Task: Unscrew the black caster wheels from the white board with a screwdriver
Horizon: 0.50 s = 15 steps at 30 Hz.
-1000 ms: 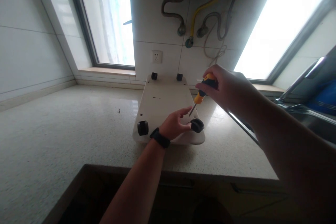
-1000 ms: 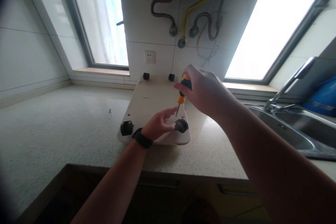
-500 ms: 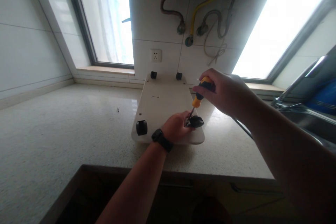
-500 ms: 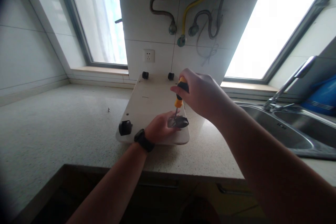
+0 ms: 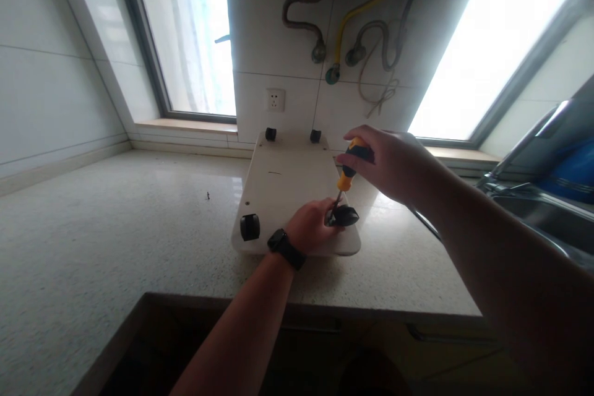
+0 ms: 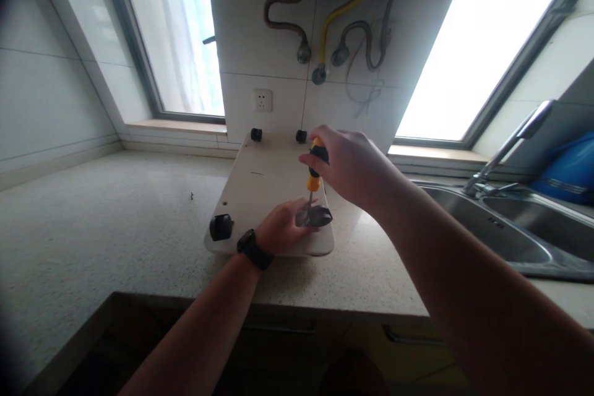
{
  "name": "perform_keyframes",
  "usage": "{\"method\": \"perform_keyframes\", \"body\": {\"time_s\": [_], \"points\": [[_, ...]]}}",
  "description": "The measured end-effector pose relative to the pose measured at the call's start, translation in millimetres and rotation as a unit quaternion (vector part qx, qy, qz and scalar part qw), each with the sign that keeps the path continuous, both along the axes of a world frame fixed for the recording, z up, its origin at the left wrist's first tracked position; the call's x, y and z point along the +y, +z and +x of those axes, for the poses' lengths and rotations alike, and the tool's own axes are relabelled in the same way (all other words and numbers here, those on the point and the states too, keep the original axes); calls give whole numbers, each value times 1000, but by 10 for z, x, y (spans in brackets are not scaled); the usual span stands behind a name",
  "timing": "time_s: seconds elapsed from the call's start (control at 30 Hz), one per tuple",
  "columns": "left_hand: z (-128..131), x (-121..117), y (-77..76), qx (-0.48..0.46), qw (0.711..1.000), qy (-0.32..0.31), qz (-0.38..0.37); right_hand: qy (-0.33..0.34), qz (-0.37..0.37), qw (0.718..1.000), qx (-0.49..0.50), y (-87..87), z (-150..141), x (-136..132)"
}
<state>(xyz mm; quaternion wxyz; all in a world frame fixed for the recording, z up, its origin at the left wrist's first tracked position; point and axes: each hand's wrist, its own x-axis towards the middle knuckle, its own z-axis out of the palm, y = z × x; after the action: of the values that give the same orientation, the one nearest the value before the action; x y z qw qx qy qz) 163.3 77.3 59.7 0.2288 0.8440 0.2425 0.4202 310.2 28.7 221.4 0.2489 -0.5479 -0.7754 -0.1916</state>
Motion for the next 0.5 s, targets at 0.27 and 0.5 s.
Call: {"method": "perform_keyframes", "body": {"time_s": [0.27, 0.5], "points": [[3, 18, -17, 1, 1000, -3, -6, -26, -8, 1000, 6, 7, 10, 142], [-30, 27, -4, -26, 998, -33, -38, -103, 19, 994, -17, 10, -52, 128]]}}
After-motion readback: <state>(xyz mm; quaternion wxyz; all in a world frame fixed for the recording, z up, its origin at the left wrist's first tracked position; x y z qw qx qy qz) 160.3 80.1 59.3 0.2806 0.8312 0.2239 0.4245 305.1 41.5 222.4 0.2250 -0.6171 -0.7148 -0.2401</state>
